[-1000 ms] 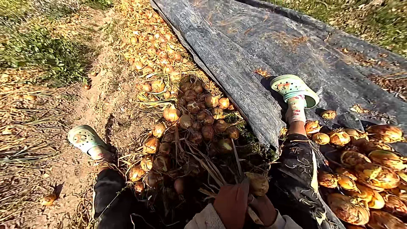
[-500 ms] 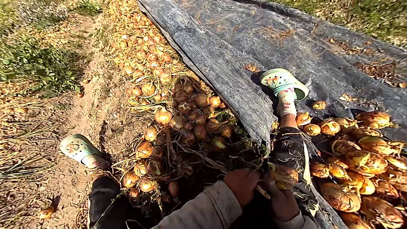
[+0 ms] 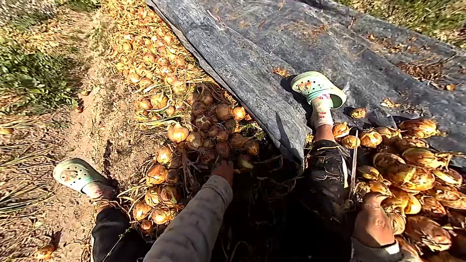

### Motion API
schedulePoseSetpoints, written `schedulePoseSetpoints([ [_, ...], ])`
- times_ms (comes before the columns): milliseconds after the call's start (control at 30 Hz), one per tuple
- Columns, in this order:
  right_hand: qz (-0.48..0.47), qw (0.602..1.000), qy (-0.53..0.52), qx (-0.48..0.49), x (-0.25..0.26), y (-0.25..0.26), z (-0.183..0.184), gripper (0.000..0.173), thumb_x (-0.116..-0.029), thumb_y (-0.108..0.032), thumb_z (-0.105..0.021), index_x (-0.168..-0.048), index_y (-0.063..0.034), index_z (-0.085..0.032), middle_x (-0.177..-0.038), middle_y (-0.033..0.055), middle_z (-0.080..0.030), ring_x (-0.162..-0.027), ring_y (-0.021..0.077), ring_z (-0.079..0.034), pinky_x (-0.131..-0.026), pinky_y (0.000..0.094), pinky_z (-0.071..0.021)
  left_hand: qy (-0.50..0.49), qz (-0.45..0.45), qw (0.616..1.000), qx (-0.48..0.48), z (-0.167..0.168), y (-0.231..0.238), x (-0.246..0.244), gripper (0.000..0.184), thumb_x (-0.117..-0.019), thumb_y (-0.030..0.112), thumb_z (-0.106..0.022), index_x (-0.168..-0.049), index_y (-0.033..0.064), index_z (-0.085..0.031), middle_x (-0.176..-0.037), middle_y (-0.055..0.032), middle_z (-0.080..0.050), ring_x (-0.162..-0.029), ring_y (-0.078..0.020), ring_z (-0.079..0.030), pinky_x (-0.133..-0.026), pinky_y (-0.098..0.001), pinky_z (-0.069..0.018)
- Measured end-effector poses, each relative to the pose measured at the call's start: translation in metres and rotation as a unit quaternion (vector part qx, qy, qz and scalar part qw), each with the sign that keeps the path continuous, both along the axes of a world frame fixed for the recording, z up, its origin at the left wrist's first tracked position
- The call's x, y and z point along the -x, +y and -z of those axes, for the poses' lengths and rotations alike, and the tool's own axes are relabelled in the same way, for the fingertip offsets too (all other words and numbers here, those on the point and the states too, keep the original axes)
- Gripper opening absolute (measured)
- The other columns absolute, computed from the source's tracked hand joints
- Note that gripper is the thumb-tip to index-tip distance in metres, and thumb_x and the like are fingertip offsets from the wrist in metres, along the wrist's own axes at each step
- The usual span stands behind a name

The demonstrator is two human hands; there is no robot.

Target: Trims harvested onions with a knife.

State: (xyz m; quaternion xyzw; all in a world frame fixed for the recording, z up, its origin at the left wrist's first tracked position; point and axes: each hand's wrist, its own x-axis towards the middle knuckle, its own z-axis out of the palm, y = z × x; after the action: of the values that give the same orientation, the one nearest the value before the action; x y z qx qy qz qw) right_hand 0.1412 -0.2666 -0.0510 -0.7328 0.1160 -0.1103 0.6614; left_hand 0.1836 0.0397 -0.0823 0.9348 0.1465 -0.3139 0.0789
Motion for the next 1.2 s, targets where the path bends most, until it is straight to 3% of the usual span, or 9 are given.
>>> schedulePoseSetpoints([
  [100,-0.036,0.997,0.068,0.006,0.013,0.018,-0.004,0.048,-0.1076,-0.035,-0.03,-0.116,0.0038,-0.057,-0.087,-0.0088,-0.061,-0.078,-0.0102,-0.059,-0.075,0.0123,-0.0511,0.02,0.007,0.999,-0.029,0.01,0.007,0.007,0.076,-0.0904,0.009,-0.072,-0.158,0.0069,-0.036,-0.152,-0.0306,-0.043,-0.136,-0.0527,-0.047,-0.099,-0.0668,-0.0484],
  [200,-0.111,0.99,0.08,0.036,0.021,0.032,-0.003,0.042,-0.1047,-0.031,-0.035,-0.106,0.0004,-0.062,-0.08,-0.0104,-0.059,-0.069,-0.0082,-0.056,-0.066,0.014,-0.0504,0.045,-0.005,0.998,-0.045,0.009,0.004,-0.001,0.071,-0.0959,0.006,-0.065,-0.159,0.0055,-0.033,-0.15,-0.0325,-0.046,-0.135,-0.0537,-0.048,-0.1,-0.0667,-0.0481],
  [333,-0.16,0.984,0.07,0.041,0.026,0.036,-0.002,0.039,-0.1025,-0.031,-0.04,-0.106,-0.0005,-0.064,-0.079,-0.0132,-0.062,-0.066,-0.0106,-0.057,-0.06,0.0116,-0.0495,0.088,0.006,0.995,-0.041,-0.019,0.006,-0.002,0.05,-0.0963,0.007,-0.064,-0.143,-0.0032,-0.051,-0.138,-0.0297,-0.059,-0.13,-0.0503,-0.055,-0.101,-0.0656,-0.048],
  [433,-0.179,0.979,0.094,0.033,0.026,0.035,0.004,0.034,-0.1016,-0.032,-0.042,-0.102,-0.006,-0.064,-0.074,-0.015,-0.06,-0.058,-0.0091,-0.054,-0.055,0.0128,-0.0481,0.09,0.02,0.995,-0.037,-0.018,0.018,0.006,0.036,-0.097,0.01,-0.063,-0.132,-0.0001,-0.064,-0.139,-0.0241,-0.061,-0.132,-0.0455,-0.055,-0.102,-0.0642,-0.0482],
  [600,-0.228,0.965,0.116,0.06,0.027,0.043,0.007,0.044,-0.1022,-0.039,-0.043,-0.108,-0.0032,-0.067,-0.08,-0.0099,-0.063,-0.07,-0.0074,-0.058,-0.066,0.0164,-0.0504,-0.006,-0.036,0.999,-0.004,0.004,0.023,0.013,0.065,-0.0952,0.043,-0.067,-0.145,0.0026,-0.054,-0.151,-0.0226,-0.05,-0.143,-0.0425,-0.045,-0.11,-0.0603,-0.0438],
  [733,-0.265,0.948,0.173,0.025,0.03,0.052,0.007,0.039,-0.1007,-0.039,-0.044,-0.107,-0.007,-0.065,-0.077,-0.0097,-0.059,-0.062,-0.0044,-0.055,-0.059,0.0179,-0.0489,0.002,-0.068,0.998,-0.015,0.014,0.006,0.009,0.086,-0.0917,0.029,-0.075,-0.162,0.0114,-0.028,-0.145,-0.0297,-0.052,-0.138,-0.0519,-0.045,-0.105,-0.0656,-0.0454],
  [833,-0.289,0.932,0.219,-0.015,0.033,0.053,0.006,0.04,-0.0997,-0.04,-0.047,-0.112,-0.0056,-0.063,-0.081,-0.0063,-0.061,-0.059,0.0002,-0.055,-0.056,0.0201,-0.0497,0.011,-0.091,0.996,-0.002,0.016,0.011,0.003,0.079,-0.0895,0.037,-0.075,-0.154,0.0068,-0.042,-0.144,-0.0264,-0.056,-0.136,-0.0477,-0.05,-0.106,-0.0639,-0.0462],
  [967,-0.3,0.917,0.259,-0.046,0.035,0.049,0.01,0.038,-0.0985,-0.036,-0.052,-0.118,-0.004,-0.06,-0.08,-0.0038,-0.06,-0.059,0.0037,-0.056,-0.057,0.0228,-0.0514,-0.121,-0.104,0.982,0.099,0.006,0.022,0.021,0.082,-0.0826,0.038,-0.084,-0.152,0.0134,-0.049,-0.152,-0.0219,-0.048,-0.141,-0.0428,-0.045,-0.114,-0.0574,-0.0405],
  [1200,-0.33,0.89,0.308,-0.062,0.039,0.059,0.015,0.036,-0.0998,-0.031,-0.054,-0.122,-0.0031,-0.056,-0.079,-0.0022,-0.057,-0.06,0.0052,-0.054,-0.059,0.024,-0.0501,-0.254,-0.137,0.901,0.324,-0.013,0.007,0.07,0.067,-0.0801,0.015,-0.087,-0.139,-0.0016,-0.058,-0.136,-0.0238,-0.061,-0.128,-0.0336,-0.058,-0.113,-0.0459,-0.0442],
])
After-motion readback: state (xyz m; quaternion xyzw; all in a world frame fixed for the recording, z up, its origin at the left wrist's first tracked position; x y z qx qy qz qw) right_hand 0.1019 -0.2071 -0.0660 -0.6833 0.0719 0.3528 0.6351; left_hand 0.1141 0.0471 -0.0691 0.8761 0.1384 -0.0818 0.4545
